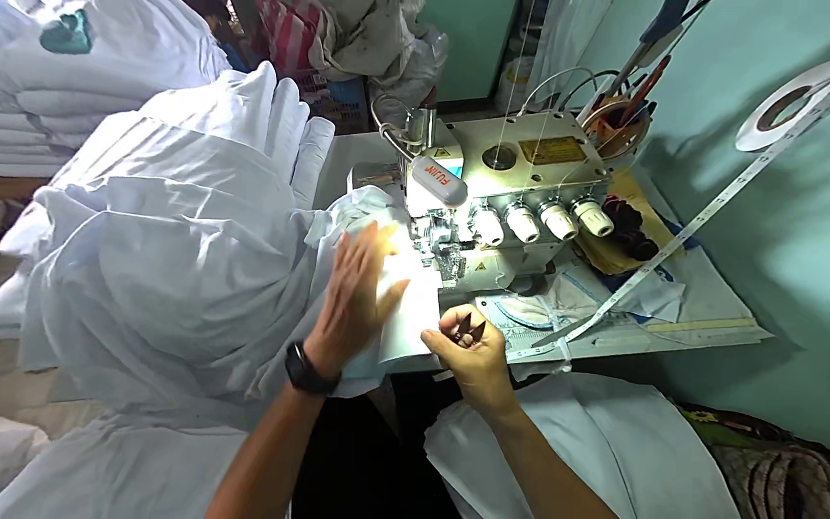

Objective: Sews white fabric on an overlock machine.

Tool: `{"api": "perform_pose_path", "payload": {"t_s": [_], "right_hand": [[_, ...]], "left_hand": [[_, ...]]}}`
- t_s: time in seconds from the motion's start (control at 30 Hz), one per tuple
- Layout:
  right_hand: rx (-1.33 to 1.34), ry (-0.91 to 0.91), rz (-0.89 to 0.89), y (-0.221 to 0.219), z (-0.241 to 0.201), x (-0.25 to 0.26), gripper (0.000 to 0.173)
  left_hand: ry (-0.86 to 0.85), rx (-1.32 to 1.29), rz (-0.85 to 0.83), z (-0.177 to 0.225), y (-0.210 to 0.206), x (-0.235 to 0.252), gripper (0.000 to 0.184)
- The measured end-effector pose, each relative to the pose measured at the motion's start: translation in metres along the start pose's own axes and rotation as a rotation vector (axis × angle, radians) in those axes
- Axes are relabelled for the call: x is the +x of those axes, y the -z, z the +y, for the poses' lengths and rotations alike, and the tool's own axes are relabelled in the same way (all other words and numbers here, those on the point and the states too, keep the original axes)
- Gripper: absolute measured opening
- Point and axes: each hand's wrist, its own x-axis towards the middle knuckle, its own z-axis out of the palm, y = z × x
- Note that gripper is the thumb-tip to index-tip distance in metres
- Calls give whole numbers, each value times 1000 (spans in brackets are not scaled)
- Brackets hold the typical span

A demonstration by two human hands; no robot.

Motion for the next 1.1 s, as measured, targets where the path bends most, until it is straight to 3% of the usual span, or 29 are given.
{"api": "perform_pose_path", "payload": {"t_s": [0.07,0.1,0.17,0.27,0.37,0.43,0.5,0.6,0.7,0.77,0.87,0.93,1.03,1.1], "right_hand": [[72,-9,19,0,-15,3,20],[110,-10,26,-1,-21,5,21],[156,10,43,2,-29,10,25],[141,3,44,11,-27,10,29],[29,-58,-10,1,-4,1,26],[-34,-58,19,-11,15,-1,23],[-160,34,67,-15,33,3,19],[-340,83,75,-3,41,8,15],[-351,-47,-56,20,24,-5,16],[-484,-96,-162,38,17,-22,14],[-948,-363,-396,56,17,-44,41],[-1028,-470,-381,54,32,-53,47],[-703,-258,-32,50,67,-65,29],[-310,-384,65,41,61,-61,27]], "left_hand": [[-26,27,102,24,-24,-38,70],[-21,136,149,25,-38,-59,68],[80,436,215,3,-43,-100,38],[293,678,182,-27,47,-142,37],[350,884,238,-38,164,-172,32],[281,894,324,-53,206,-177,29],[201,848,290,-73,216,-165,34],[182,699,-94,-84,192,-125,35],[322,447,-363,-82,194,-112,71],[307,443,-416,-60,198,-114,85],[262,351,-248,-15,172,-114,57],[266,194,-142,15,136,-106,37],[268,-102,-154,32,66,-108,23],[307,-278,-234,36,22,-110,19]]}}
